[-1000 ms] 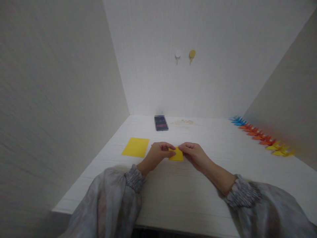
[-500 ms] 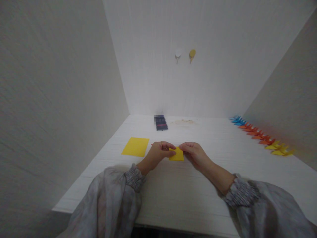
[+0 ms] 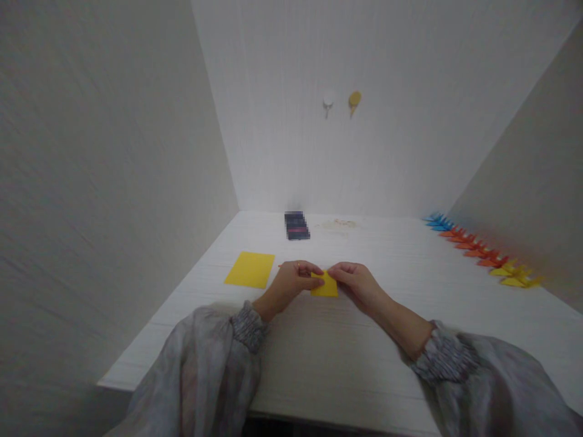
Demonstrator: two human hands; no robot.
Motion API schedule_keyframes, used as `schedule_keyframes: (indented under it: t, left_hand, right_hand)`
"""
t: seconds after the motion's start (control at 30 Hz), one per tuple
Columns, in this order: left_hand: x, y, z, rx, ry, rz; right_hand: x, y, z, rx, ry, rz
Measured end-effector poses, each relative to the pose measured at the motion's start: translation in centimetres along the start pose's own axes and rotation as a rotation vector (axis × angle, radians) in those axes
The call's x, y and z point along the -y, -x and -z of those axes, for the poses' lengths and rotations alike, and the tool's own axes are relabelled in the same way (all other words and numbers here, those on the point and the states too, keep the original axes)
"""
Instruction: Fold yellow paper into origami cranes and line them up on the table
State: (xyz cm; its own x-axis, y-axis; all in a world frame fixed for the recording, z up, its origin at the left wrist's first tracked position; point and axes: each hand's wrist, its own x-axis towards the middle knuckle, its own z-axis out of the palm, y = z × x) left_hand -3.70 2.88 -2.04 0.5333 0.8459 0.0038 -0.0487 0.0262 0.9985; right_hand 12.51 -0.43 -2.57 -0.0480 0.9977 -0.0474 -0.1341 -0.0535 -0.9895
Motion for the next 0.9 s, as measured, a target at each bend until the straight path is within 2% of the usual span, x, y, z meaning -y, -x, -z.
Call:
schedule_keyframes:
  t: [0.3, 0.57, 0.9]
  left_hand:
    - [-0.3, 0.2, -0.2, -0.022, -0.038, -0.031]
    - [-1.2, 0.4, -0.7, -0.055, 0.043, 0.051]
    - [-0.9, 0.3, -0.3, -0.019, 0.014, 0.033]
  right_hand:
    - [-0.3, -0.1, 0.1, -0.008, -0.029, -0.015]
    - [-0.2, 0.1, -0.2, -0.005, -0.019, -0.014]
    - [0.2, 0.3, -0.6, -0.006, 0.033, -0.045]
